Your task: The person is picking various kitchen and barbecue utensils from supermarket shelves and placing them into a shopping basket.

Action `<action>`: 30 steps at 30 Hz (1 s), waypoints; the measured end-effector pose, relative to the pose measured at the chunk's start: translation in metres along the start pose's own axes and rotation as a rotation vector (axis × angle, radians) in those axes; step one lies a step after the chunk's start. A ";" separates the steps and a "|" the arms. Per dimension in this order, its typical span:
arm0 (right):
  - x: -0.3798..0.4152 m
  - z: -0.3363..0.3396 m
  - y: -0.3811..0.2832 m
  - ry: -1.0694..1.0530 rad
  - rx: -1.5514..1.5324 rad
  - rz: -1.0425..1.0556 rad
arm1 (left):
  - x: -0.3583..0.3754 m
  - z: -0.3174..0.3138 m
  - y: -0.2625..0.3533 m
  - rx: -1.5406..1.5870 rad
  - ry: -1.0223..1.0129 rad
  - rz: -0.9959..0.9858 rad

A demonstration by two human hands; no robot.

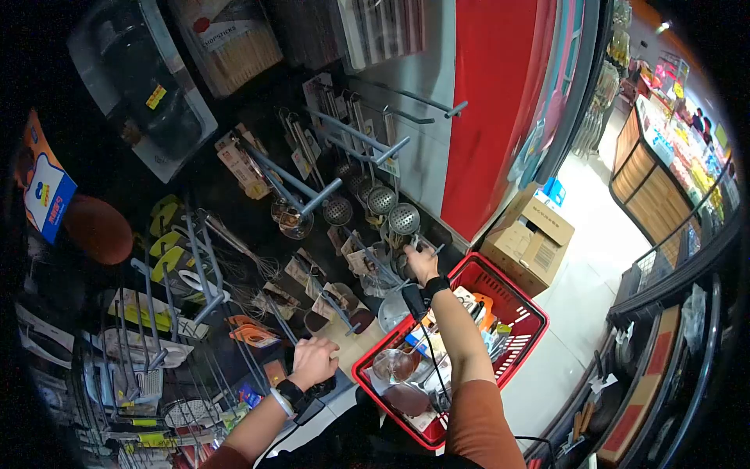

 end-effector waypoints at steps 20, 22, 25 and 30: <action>0.030 0.037 -0.029 0.150 0.359 0.064 | -0.001 -0.007 -0.005 -0.006 -0.037 0.001; 0.034 0.039 -0.036 0.132 0.359 0.062 | -0.003 -0.005 -0.004 0.001 -0.043 0.005; 0.044 0.035 -0.034 0.213 0.226 0.046 | -0.003 -0.005 -0.003 0.017 -0.079 0.016; 0.032 0.029 -0.018 0.254 0.237 0.030 | -0.004 -0.006 -0.002 0.009 -0.084 0.008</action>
Point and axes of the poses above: each hand's wrist, its own x-axis away from the middle knuckle, its own z-axis out of the back of the hand, y = z × x, the point moved 5 cm from there along -x, towards the middle knuckle, and after that the axes turned 9 degrees about x, right-handed, at the moved point
